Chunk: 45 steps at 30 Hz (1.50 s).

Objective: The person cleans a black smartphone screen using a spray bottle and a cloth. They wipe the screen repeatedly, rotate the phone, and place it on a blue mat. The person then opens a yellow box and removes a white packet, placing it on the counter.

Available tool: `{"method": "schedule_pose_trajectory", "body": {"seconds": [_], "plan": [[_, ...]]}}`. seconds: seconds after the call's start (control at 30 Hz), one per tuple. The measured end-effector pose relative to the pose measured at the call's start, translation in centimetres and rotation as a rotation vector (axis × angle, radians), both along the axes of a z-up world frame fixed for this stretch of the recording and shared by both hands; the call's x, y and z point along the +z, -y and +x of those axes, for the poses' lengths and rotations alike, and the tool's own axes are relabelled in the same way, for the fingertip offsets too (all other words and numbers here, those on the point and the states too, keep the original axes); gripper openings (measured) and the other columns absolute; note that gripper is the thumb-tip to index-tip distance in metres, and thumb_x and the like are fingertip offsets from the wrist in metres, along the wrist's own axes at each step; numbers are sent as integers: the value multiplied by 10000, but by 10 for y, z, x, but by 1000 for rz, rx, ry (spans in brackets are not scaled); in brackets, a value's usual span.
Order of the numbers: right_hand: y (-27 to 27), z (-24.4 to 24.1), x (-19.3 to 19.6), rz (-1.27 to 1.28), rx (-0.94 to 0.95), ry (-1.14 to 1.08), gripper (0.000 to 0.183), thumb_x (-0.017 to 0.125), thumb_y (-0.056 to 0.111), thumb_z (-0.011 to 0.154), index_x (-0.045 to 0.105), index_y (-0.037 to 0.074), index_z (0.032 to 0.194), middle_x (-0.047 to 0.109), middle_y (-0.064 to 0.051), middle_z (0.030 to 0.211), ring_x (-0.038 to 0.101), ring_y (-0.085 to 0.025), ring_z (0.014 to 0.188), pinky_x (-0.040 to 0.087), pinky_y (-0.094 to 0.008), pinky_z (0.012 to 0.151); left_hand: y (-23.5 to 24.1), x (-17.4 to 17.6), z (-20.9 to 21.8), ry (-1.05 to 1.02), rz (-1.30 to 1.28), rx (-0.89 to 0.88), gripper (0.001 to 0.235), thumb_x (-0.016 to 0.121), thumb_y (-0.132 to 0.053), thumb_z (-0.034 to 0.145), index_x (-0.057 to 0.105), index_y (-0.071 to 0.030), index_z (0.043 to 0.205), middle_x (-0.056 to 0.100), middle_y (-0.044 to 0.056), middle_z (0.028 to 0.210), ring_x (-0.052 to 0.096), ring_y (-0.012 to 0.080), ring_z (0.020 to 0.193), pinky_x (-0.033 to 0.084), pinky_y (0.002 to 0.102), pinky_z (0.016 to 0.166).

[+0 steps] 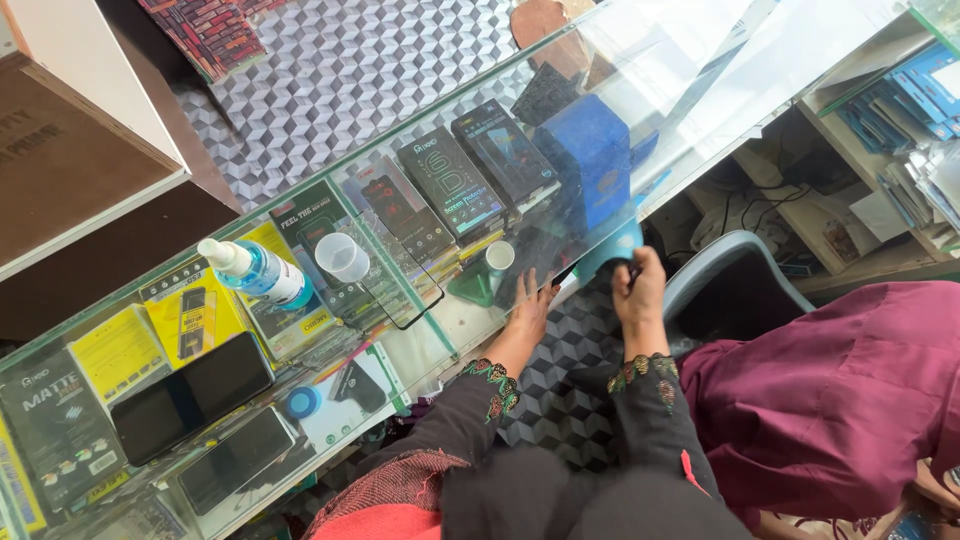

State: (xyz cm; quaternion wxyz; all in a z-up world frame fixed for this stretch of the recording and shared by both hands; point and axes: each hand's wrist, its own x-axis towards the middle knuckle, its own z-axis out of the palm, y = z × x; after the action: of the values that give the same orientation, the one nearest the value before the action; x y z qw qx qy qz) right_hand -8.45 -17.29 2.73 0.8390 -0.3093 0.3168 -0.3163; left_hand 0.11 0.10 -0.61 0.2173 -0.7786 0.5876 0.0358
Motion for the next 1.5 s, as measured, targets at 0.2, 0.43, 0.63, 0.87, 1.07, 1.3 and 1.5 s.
{"method": "schedule_pose_trajectory", "body": {"seconds": [0.2,0.43,0.63,0.87,1.07,1.3,1.5], "plan": [[27,-13,74,-378,55,-303,121,553,168,979,587,99,886,526,26,646,483,-97,436,268,-237,371,5,-23,-2,22,62,-9,714,404,-315,1043,119,-58,1645,93,176,1707,161,560,1497,135,690,1171],[31,-93,143,-578,466,-436,184,678,155,986,715,-6,1068,574,3,696,440,-34,481,297,-198,420,-21,-25,-11,-45,-422,-43,670,500,-251,977,344,43,1558,258,269,1648,265,462,1516,179,675,1203],[16,-77,153,-1502,756,-1244,214,759,188,872,806,48,1027,738,-119,828,658,-181,660,489,-327,649,-95,19,-53,-436,-490,52,638,678,-195,825,547,124,1362,374,386,1527,390,489,1416,425,545,1105],[-74,-52,266,-1500,964,-1042,289,708,284,912,788,104,1124,696,-171,721,687,-242,584,519,-367,584,-200,142,-50,-798,-963,22,263,694,-139,986,691,-36,1227,716,123,1054,702,303,948,575,421,786],[-164,-66,365,-2020,426,-902,230,696,245,906,765,60,1023,756,-104,909,705,-241,628,531,-353,560,-287,224,-6,-220,-1273,-58,370,695,-70,860,612,-9,1215,680,126,1102,682,299,999,566,409,874],[-228,-49,402,-1896,358,-726,221,665,155,1000,734,41,1176,730,-108,993,699,-198,687,557,-305,623,-411,241,67,-12,-838,525,918,770,-482,718,424,-38,1443,468,227,1419,386,394,1379,165,682,1136],[-280,-28,422,-2179,578,-772,278,660,175,932,746,156,1196,750,-3,911,709,-196,666,550,-327,592,-450,207,89,-28,-641,536,1006,713,-575,781,296,-79,1551,449,168,1447,378,347,1379,88,716,1143]]}}
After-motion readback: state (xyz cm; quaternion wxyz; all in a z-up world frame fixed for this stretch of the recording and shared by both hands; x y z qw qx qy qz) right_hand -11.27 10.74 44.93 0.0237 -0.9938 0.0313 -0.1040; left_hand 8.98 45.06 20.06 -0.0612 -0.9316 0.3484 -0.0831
